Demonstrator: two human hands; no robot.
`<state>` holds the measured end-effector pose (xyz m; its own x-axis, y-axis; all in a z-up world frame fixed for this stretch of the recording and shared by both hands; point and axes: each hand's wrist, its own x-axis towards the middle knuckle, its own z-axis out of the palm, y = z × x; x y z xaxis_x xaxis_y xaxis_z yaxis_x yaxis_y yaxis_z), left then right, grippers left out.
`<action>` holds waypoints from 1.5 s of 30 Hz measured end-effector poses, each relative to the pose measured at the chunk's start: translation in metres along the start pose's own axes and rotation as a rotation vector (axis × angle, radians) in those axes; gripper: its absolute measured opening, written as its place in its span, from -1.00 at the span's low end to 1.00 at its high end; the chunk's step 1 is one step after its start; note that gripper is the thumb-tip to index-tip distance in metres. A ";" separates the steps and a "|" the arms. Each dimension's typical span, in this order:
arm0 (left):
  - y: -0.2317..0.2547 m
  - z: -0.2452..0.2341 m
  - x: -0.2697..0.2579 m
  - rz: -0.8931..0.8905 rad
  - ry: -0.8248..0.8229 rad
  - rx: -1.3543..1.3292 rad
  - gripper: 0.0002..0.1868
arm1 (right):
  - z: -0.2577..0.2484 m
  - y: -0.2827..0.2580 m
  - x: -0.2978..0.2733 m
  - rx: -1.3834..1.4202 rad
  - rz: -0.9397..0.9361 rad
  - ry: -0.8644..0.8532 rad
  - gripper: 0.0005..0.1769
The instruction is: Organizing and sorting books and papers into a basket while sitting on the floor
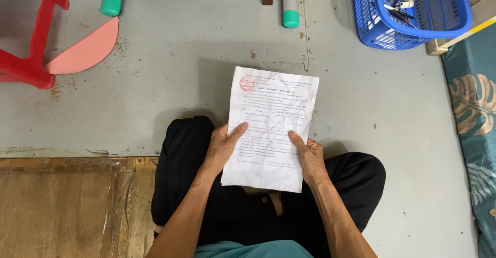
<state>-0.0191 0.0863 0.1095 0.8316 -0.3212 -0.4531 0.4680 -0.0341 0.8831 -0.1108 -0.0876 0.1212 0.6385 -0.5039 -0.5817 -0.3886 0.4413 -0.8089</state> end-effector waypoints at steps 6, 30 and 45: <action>0.023 -0.009 -0.007 -0.054 -0.151 0.071 -0.62 | -0.019 -0.005 0.008 -0.036 0.015 -0.032 -0.77; -0.021 -0.026 0.029 -0.179 -0.361 -0.077 -0.85 | -0.073 -0.004 0.038 -0.042 -0.011 -0.245 -0.87; 0.072 0.025 -0.001 -0.065 -0.613 0.503 -0.43 | -0.051 -0.076 0.018 -0.440 -0.162 -0.531 -0.81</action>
<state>0.0063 0.0603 0.1769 0.4261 -0.7626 -0.4867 0.1972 -0.4467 0.8727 -0.1039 -0.1681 0.1676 0.9049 -0.0582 -0.4216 -0.4226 -0.0061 -0.9063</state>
